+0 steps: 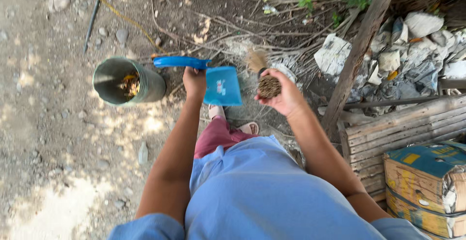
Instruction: The person repairs a handheld broom by gathering midrib sticks into a dustpan, bundling them together, and stripping debris from individual sticks by hand.
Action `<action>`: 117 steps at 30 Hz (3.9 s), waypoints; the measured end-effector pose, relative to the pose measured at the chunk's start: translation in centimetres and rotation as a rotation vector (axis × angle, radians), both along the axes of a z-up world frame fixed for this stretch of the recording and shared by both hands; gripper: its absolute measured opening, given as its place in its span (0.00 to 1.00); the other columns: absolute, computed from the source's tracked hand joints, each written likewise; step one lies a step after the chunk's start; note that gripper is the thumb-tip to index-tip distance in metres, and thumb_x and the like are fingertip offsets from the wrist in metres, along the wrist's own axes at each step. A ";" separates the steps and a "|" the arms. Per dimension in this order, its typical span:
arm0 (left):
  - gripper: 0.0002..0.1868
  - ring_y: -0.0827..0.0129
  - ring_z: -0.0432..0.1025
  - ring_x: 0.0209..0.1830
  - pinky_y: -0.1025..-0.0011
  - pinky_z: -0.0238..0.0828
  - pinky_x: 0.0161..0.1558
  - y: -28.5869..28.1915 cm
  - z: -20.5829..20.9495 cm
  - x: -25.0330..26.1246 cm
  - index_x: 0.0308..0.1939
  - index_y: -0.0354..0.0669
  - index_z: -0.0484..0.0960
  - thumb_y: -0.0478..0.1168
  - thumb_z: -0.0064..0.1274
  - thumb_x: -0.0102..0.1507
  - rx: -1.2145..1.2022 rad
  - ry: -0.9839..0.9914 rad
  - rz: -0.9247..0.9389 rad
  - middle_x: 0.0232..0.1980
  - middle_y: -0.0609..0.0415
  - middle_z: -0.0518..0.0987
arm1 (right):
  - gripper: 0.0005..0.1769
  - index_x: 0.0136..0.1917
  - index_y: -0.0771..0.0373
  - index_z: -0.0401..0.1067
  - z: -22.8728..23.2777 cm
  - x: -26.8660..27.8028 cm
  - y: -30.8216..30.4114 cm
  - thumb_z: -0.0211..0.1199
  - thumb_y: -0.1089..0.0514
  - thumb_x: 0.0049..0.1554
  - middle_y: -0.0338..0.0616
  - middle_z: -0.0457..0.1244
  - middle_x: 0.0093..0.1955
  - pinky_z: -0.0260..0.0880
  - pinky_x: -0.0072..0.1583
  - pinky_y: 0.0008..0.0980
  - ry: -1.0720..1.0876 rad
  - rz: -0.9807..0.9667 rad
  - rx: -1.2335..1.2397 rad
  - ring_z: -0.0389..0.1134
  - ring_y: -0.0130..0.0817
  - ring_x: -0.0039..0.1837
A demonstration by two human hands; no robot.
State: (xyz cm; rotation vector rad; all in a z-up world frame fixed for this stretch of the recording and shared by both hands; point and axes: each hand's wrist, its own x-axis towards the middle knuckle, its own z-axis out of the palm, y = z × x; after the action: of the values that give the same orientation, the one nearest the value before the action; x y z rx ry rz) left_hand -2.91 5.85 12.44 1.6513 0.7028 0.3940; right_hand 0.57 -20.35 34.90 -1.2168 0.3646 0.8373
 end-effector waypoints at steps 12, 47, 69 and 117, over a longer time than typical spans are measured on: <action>0.07 0.77 0.69 0.33 0.74 0.67 0.37 1.3 3.9 10.7 0.42 0.40 0.77 0.33 0.60 0.63 -0.034 -0.186 -0.054 0.35 0.58 0.79 | 0.13 0.54 0.55 0.69 -0.9 1.2 1.5 0.50 0.48 0.62 0.46 0.63 0.46 0.72 0.40 0.41 -0.022 -0.178 0.025 0.71 0.49 0.41; 0.08 0.62 0.74 0.43 0.64 0.71 0.47 -12.2 -9.9 33.7 0.46 0.43 0.82 0.41 0.60 0.68 -0.126 0.000 0.292 0.43 0.49 0.80 | 0.13 0.56 0.59 0.67 -0.5 18.1 -8.5 0.50 0.53 0.62 0.45 0.65 0.45 0.72 0.41 0.41 -0.049 0.023 -0.071 0.72 0.41 0.41; 0.43 0.60 0.68 0.59 0.60 0.69 0.56 -8.9 -9.9 31.3 0.74 0.38 0.59 0.23 0.60 0.56 -0.413 -0.175 -0.049 0.62 0.48 0.70 | 0.14 0.56 0.55 0.68 -1.2 18.0 -2.7 0.49 0.49 0.61 0.44 0.64 0.47 0.72 0.40 0.41 -0.009 0.008 -0.066 0.72 0.42 0.40; 0.34 0.48 0.73 0.62 0.61 0.77 0.58 -38.1 45.3 23.6 0.67 0.45 0.69 0.33 0.67 0.60 0.129 -1.273 -1.124 0.62 0.45 0.72 | 0.28 0.69 0.64 0.65 29.5 8.4 -21.8 0.74 0.66 0.60 0.38 0.64 0.64 0.77 0.65 0.30 -1.402 -0.560 -0.870 0.67 0.27 0.68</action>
State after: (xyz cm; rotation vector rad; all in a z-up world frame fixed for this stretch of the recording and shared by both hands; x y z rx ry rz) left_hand 20.73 -32.27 57.75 1.2906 -1.1647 0.5299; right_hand 8.97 -42.13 64.39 -2.0384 -0.1459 -0.8317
